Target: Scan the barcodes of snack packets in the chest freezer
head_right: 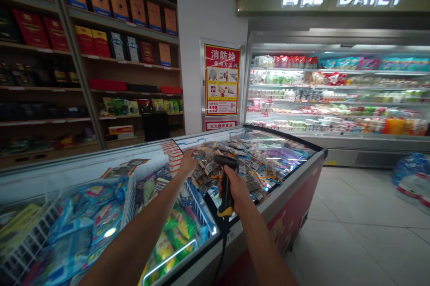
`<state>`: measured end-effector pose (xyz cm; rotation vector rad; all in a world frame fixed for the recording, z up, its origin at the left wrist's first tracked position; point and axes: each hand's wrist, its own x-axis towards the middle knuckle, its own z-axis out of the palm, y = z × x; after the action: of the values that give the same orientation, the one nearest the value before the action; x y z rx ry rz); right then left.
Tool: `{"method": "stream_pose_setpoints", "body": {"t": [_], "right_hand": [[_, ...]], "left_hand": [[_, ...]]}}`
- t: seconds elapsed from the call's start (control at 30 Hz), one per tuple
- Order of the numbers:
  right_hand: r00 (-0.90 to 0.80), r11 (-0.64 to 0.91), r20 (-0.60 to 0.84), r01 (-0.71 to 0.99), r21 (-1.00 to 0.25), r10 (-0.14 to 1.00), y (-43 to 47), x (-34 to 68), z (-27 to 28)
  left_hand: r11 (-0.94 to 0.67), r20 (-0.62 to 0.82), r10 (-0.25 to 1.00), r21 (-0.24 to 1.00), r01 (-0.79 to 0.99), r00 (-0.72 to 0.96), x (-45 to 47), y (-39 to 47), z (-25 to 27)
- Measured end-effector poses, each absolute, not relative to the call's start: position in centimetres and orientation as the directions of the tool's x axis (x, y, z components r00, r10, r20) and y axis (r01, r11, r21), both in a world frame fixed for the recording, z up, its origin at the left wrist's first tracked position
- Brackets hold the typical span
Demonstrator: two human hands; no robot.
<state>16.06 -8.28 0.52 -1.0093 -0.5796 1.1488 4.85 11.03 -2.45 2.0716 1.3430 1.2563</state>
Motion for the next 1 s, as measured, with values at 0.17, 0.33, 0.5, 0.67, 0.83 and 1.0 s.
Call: {"method": "stream_pose_setpoints", "body": {"t": [0.17, 0.33, 0.5, 0.67, 0.83, 1.0], "right_hand": [[0.297, 0.028, -0.137, -0.490, -0.871, 0.945, -7.3, 14.3, 0.3], [0.266, 0.016, -0.132, -0.489, -0.872, 0.955, -6.3, 13.2, -0.5], [0.212, 0.018, -0.108, -0.518, -0.855, 0.971, -5.1, 12.9, -1.3], [0.185, 0.005, -0.107, -0.520, -0.854, 0.977, -4.2, 12.3, -1.3], [0.153, 0.004, -0.085, -0.507, -0.862, 0.985, -4.2, 11.7, -1.0], [0.163, -0.003, -0.104, -0.524, -0.852, 0.981, -5.6, 12.4, -0.4]], "left_hand": [[-0.229, 0.458, 0.888, 0.504, 0.833, -0.034, -6.3, 14.0, -2.8], [-0.058, 0.358, 0.933, 0.283, 0.957, -0.049, -15.1, 16.1, -3.5], [-0.074, 0.204, 0.978, 0.172, 0.982, 0.038, -16.6, 16.9, -4.2], [-0.075, 0.101, 0.993, 0.119, 0.990, 0.063, -15.2, 16.2, -4.5], [-0.174, 0.156, 0.975, 0.083, 0.981, 0.160, -11.9, 12.2, -4.8], [-0.230, 0.169, 0.958, -0.025, 0.973, 0.231, -11.0, 7.0, -4.1]]}}
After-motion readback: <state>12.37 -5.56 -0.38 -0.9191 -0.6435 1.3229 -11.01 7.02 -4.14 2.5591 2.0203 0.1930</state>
